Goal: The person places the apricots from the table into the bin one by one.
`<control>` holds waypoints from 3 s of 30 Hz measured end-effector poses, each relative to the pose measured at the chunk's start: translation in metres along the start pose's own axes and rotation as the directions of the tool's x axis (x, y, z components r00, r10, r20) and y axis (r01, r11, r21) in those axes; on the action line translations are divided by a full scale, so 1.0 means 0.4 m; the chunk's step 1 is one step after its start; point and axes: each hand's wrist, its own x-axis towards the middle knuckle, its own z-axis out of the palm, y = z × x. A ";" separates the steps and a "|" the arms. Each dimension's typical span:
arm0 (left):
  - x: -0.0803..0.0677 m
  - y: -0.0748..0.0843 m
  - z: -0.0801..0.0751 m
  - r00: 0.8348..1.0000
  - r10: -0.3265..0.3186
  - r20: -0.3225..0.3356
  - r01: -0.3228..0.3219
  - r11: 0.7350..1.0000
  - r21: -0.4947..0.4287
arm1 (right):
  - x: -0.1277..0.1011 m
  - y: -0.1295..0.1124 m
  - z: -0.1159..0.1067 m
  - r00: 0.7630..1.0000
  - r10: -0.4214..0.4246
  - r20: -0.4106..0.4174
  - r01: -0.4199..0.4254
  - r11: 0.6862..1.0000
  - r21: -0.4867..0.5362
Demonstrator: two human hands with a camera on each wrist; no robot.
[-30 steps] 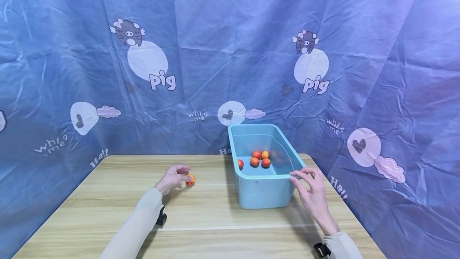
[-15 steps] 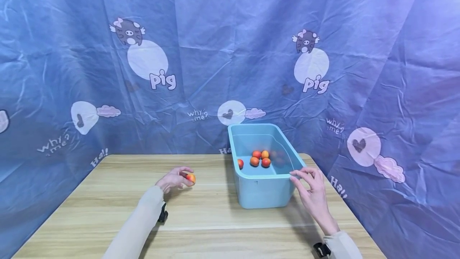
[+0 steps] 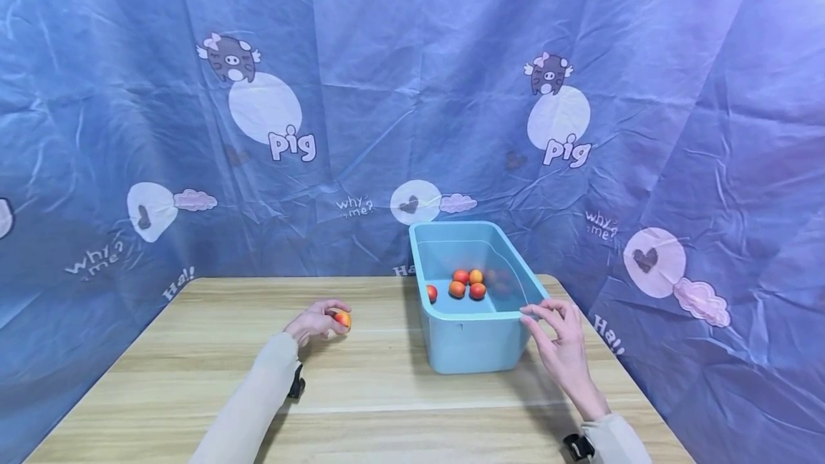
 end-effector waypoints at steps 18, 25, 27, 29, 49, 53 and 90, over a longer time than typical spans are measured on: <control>0.005 0.022 0.011 0.995 -0.038 -0.088 0.023 0.986 -0.164 | 0.032 -0.056 -0.002 1.000 0.012 0.011 -0.012 1.000 0.028; 0.025 0.052 0.016 0.986 0.033 -0.161 -0.077 0.959 -0.274 | 0.030 -0.052 -0.002 1.000 0.015 0.015 -0.015 1.000 0.027; 0.027 0.060 0.017 0.983 0.068 -0.172 -0.117 0.948 -0.297 | 0.029 -0.050 -0.001 1.000 0.014 0.016 -0.014 0.999 0.028; 0.029 0.073 0.017 0.977 0.099 -0.188 -0.157 0.932 -0.326 | 0.030 -0.050 -0.002 1.000 0.015 0.013 -0.016 1.000 0.026; 0.013 0.172 0.018 0.923 0.222 -0.314 -0.348 0.829 -0.437 | -0.001 0.020 -0.003 0.999 0.020 0.028 -0.020 1.000 -0.002; 0.013 0.190 0.028 0.918 0.248 -0.309 -0.368 0.821 -0.436 | -0.007 0.031 -0.004 0.999 0.020 0.037 -0.020 1.000 0.000; 0.062 0.358 0.143 0.905 0.391 -0.170 -0.426 0.834 -0.350 | 0.008 -0.027 0.004 1.000 0.012 0.006 -0.012 1.000 -0.007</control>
